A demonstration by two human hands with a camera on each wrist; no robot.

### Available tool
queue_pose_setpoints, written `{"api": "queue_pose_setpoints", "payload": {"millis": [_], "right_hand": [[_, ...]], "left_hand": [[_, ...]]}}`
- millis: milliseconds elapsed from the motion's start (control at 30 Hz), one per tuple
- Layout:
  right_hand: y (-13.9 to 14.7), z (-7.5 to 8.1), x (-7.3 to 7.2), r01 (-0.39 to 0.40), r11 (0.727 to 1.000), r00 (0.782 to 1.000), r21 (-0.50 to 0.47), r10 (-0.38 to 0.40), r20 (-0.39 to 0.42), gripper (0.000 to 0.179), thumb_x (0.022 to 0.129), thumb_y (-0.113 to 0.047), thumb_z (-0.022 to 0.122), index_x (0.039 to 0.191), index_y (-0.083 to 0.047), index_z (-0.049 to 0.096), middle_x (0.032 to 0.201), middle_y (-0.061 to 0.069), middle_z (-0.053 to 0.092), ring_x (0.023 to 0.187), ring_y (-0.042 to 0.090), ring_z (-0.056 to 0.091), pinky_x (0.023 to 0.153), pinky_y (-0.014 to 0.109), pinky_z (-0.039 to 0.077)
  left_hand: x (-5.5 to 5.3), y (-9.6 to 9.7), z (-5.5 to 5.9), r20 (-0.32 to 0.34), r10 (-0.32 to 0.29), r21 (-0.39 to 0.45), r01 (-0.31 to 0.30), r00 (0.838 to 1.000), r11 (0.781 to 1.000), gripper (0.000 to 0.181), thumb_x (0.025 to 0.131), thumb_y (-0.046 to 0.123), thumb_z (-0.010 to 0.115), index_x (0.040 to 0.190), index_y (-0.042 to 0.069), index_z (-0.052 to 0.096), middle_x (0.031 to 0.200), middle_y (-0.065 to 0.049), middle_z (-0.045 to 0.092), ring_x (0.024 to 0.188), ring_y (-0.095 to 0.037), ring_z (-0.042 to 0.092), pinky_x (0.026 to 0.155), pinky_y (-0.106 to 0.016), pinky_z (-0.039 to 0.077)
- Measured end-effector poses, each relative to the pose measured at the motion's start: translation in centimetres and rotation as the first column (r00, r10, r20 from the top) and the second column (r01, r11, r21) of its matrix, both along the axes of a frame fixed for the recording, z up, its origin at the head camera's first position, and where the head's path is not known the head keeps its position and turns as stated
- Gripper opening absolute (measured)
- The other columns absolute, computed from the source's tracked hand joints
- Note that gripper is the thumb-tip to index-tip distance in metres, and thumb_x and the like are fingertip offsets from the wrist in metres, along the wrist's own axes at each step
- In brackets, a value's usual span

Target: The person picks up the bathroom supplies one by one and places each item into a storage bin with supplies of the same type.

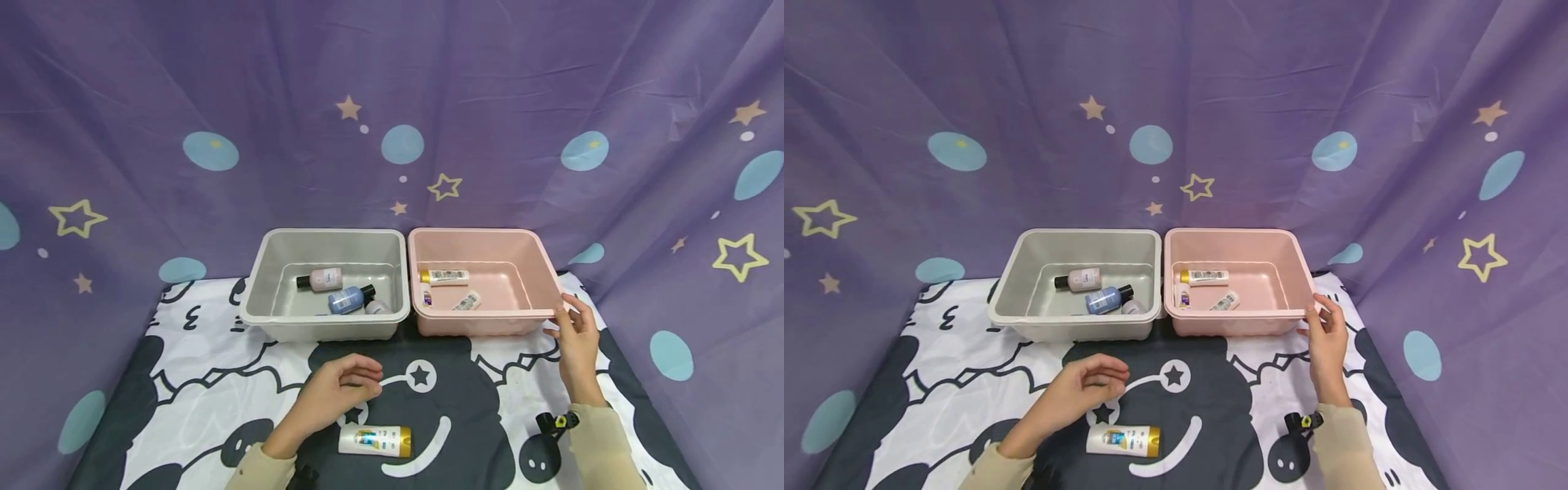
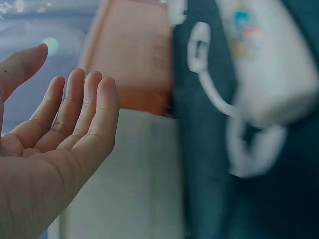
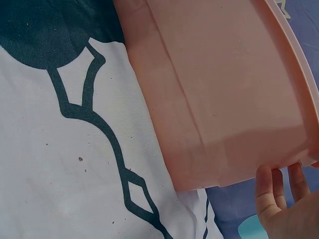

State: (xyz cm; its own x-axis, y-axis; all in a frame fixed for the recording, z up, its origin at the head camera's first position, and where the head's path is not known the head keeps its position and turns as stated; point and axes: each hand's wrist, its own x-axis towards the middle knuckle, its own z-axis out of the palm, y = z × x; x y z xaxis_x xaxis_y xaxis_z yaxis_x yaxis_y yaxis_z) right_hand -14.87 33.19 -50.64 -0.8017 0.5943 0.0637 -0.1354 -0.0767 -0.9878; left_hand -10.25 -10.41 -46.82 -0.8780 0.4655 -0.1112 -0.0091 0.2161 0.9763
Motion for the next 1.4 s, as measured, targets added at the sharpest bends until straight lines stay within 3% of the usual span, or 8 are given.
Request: {"api": "queue_pose_setpoints", "payload": {"millis": [267,467,600,867,1400], "right_hand": [[0.2,-0.2,-0.1,-0.003,1.000,1.000,-0.018,0.003,0.002,0.036,0.098,-0.017,0.067,0.133,-0.011,0.061,0.113,0.015,0.060,0.085,0.015,0.064,0.062,0.025,0.056],[0.3,-0.4,-0.1,-0.003,1.000,1.000,-0.016,0.003,0.000,0.037,0.098,-0.017,0.067,0.134,-0.011,0.060,0.114,0.015,0.060,0.084,0.015,0.064,0.062,0.025,0.056],[0.2,-0.4,-0.2,-0.005,1.000,1.000,-0.015,0.005,0.000,0.037,0.098,-0.017,0.067,0.134,-0.011,0.060,0.113,0.015,0.060,0.085,0.016,0.064,0.062,0.025,0.056],[0.2,-0.3,0.0,-0.010,1.000,1.000,-0.014,0.010,0.005,0.038,0.098,-0.018,0.067,0.135,-0.011,0.060,0.115,0.016,0.059,0.085,0.015,0.064,0.062,0.025,0.056],[0.1,-0.2,0.0,-0.005,1.000,1.000,-0.004,0.005,0.002,0.038,0.098,-0.019,0.067,0.134,-0.011,0.060,0.114,0.015,0.060,0.085,0.016,0.063,0.062,0.025,0.056]], "left_hand": [[1.3,-1.7,-3.5,0.018,-0.018,-0.054,0.019,1.000,0.998,0.038,0.092,0.024,0.075,0.119,-0.001,0.066,0.110,-0.016,0.069,0.098,-0.024,0.069,0.080,-0.027,0.054],[1.9,-2.1,-5.3,-0.017,-0.046,-0.145,0.043,0.999,0.988,0.034,0.090,0.021,0.077,0.117,0.003,0.068,0.112,-0.012,0.069,0.101,-0.028,0.066,0.083,-0.030,0.053],[2.4,-2.3,-6.2,-0.091,-0.103,-0.243,0.078,0.990,0.967,0.033,0.086,0.023,0.081,0.114,0.008,0.070,0.112,-0.004,0.068,0.100,-0.025,0.064,0.081,-0.031,0.053],[2.9,-3.0,-6.6,-0.172,-0.191,-0.291,0.136,0.966,0.947,0.031,0.085,0.021,0.082,0.110,0.009,0.070,0.103,0.001,0.064,0.090,-0.013,0.060,0.075,-0.028,0.052],[3.1,-3.7,-6.1,-0.132,-0.267,-0.394,0.196,0.955,0.898,0.039,0.081,0.023,0.084,0.116,0.013,0.069,0.102,0.011,0.063,0.088,-0.003,0.057,0.076,-0.029,0.049]]}}
